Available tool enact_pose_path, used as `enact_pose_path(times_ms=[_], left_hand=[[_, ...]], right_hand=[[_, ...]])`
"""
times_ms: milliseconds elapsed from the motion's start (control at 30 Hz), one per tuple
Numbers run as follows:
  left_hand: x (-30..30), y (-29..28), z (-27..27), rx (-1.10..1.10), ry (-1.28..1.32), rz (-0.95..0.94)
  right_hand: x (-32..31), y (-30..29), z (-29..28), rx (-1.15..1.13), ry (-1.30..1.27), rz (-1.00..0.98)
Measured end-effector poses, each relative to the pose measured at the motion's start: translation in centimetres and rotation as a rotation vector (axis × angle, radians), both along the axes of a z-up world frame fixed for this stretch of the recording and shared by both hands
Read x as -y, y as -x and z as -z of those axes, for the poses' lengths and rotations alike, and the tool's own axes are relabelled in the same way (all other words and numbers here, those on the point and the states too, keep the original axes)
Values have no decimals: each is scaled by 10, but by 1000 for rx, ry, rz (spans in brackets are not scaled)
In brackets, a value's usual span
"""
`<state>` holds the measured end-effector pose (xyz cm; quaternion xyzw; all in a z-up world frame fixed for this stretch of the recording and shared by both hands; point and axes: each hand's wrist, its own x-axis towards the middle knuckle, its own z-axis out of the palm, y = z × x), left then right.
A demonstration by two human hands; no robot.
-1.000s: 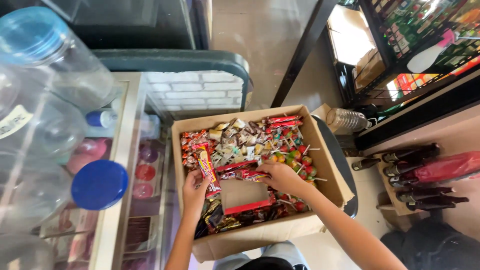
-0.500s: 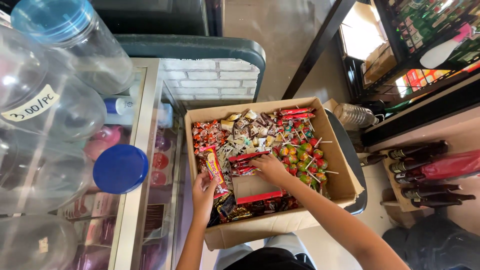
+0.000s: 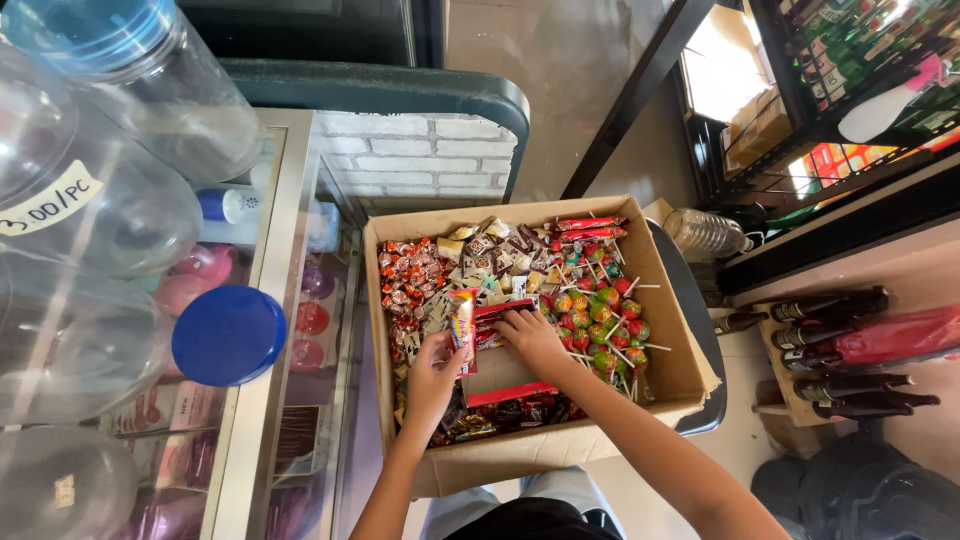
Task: Stocking a grocery shelf with various chocolate bars and candy by transferring them from a larger box into individual display boxes.
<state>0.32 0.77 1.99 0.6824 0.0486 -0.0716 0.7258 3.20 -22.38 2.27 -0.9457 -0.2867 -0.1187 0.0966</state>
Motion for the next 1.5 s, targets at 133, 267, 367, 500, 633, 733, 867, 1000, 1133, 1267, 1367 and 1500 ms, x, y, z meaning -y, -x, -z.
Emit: enact_pose_path(times_ms=[133,267,367,500,633,733,867,1000,1133,1267,1367,1500], left_hand=[[12,-3,-17,87,-96,59],[18,-4,-39,250,-407,132],[24,-7,-41,393,-647,191],[33,-15,-19,330,-812,380],[41,-19,19,640,-1004,393],[44,-19,25,695,-1106,441],[47,-20,8,695,-1207,482],[45,-23,4,780,-1195,405],[46,-23,-4,720,-1162,368],[49,-28,1,665,-1170,347],[52,-31,21,645,-1213,356],[51,-30,4,666,-1251,340]], right_hand=[[2,4,-17,-29,-40,21],[16,8,-38,-20,-175,58],[35,17,-50,-54,-505,270],[42,31,-53,-124,-566,445],[38,42,-51,-174,-526,276],[35,44,-47,-166,-453,230],[32,40,-48,-157,-315,209],[29,33,-35,-196,-211,257],[27,25,-18,-170,-157,332],[26,18,-5,-200,-107,365],[27,16,5,-156,-119,370],[30,18,-26,-143,-144,346]])
